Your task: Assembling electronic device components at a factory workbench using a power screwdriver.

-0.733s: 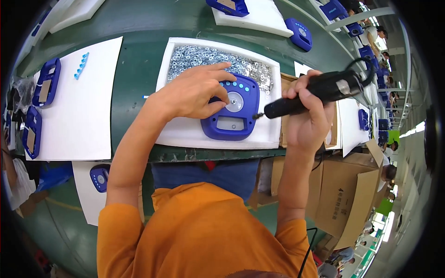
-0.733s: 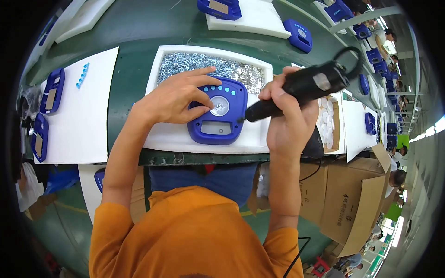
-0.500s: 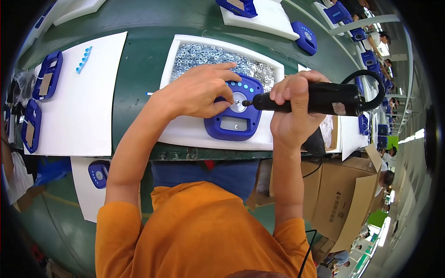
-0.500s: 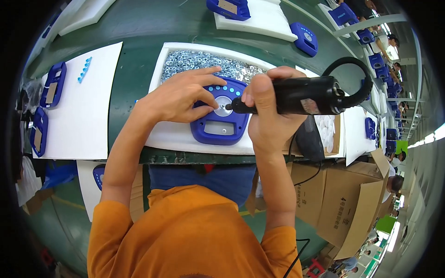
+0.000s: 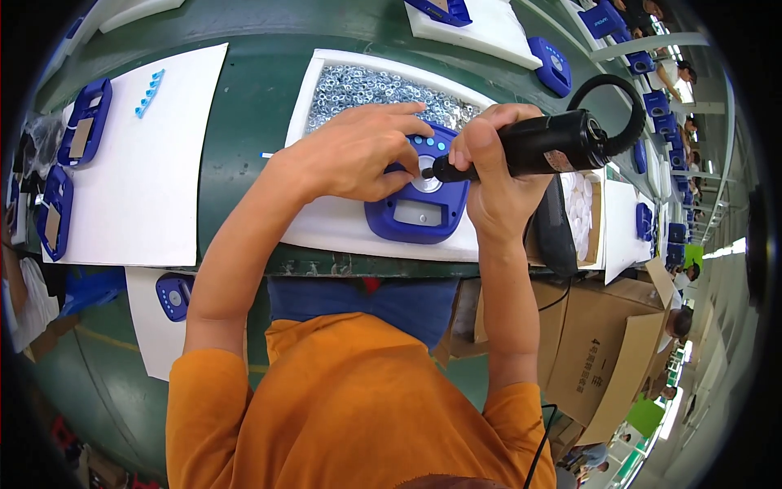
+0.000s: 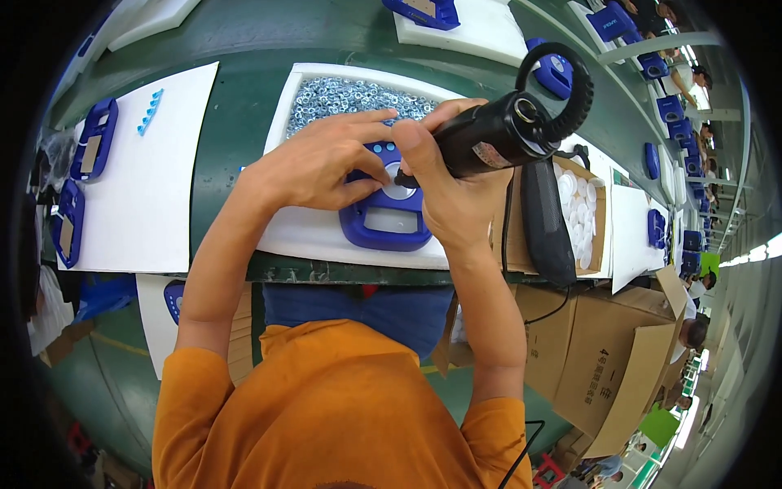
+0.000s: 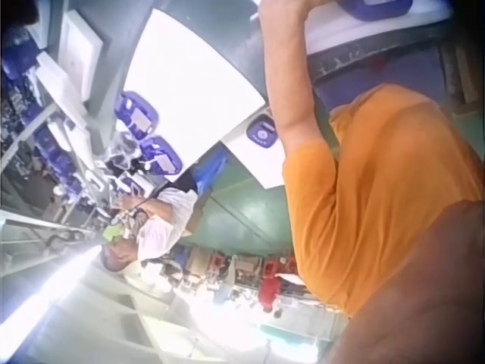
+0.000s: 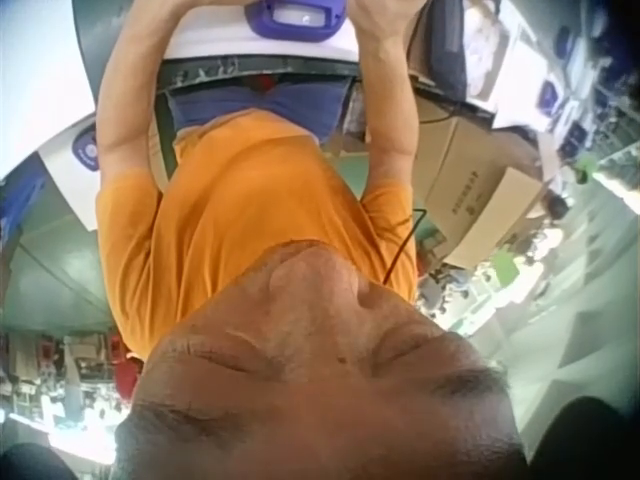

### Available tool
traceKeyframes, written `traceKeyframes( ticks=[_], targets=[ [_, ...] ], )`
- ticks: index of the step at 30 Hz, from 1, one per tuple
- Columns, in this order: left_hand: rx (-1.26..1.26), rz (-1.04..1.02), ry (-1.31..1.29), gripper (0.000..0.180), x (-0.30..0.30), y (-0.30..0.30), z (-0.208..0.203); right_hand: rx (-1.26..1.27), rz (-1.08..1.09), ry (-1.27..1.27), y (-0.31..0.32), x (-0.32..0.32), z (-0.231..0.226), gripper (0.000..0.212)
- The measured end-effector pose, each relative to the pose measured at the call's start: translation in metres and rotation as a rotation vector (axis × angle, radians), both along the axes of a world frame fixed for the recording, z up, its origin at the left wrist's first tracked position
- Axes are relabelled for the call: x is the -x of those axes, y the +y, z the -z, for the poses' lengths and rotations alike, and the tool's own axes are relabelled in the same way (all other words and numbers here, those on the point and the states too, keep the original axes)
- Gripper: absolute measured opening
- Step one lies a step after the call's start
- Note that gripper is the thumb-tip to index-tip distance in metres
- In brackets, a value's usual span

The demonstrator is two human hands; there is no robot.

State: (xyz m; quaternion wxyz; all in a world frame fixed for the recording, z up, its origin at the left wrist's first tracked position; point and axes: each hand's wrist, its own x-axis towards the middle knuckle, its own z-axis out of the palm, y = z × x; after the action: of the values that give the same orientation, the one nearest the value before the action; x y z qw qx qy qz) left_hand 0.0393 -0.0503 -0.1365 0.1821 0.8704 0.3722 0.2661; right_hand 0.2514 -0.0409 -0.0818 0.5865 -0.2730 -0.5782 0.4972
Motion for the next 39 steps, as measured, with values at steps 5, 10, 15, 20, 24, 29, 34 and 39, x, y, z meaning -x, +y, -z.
traceKeyframes(
  ticks=[5, 10, 15, 20, 24, 29, 34, 39],
  targets=[
    [0.032, 0.020, -0.010, 0.017, 0.000, 0.001, -0.001, 0.020, -0.020, 0.063, 0.001, 0.006, 0.001, 0.027],
    [0.081, 0.014, 0.002, 0.018, -0.002, 0.002, -0.003, 0.018, -0.008, 0.058, 0.000, 0.004, -0.003, 0.025],
    [0.037, 0.014, 0.017, 0.018, -0.002, 0.002, -0.003, 0.016, -0.058, 0.036, 0.002, 0.000, -0.001, 0.032],
    [0.019, -0.001, 0.037, 0.018, -0.004, 0.001, -0.007, -0.073, -0.092, 0.090, 0.011, -0.031, -0.015, 0.034],
    [0.070, -0.025, 0.052, 0.018, -0.005, 0.000, -0.015, 0.096, 0.101, 0.076, 0.025, -0.081, -0.058, 0.037],
    [0.041, -0.016, 0.055, 0.018, -0.002, -0.002, -0.014, 0.233, 0.322, -0.843, 0.076, -0.157, -0.026, 0.043],
    [0.097, 0.004, 0.090, 0.020, -0.002, 0.002, -0.020, 0.020, 0.575, -1.386, 0.091, -0.167, 0.032, 0.059],
    [0.098, -0.030, 0.139, 0.025, -0.004, -0.017, -0.035, -0.068, 0.597, -1.624, 0.088, -0.162, 0.050, 0.042]
  ],
)
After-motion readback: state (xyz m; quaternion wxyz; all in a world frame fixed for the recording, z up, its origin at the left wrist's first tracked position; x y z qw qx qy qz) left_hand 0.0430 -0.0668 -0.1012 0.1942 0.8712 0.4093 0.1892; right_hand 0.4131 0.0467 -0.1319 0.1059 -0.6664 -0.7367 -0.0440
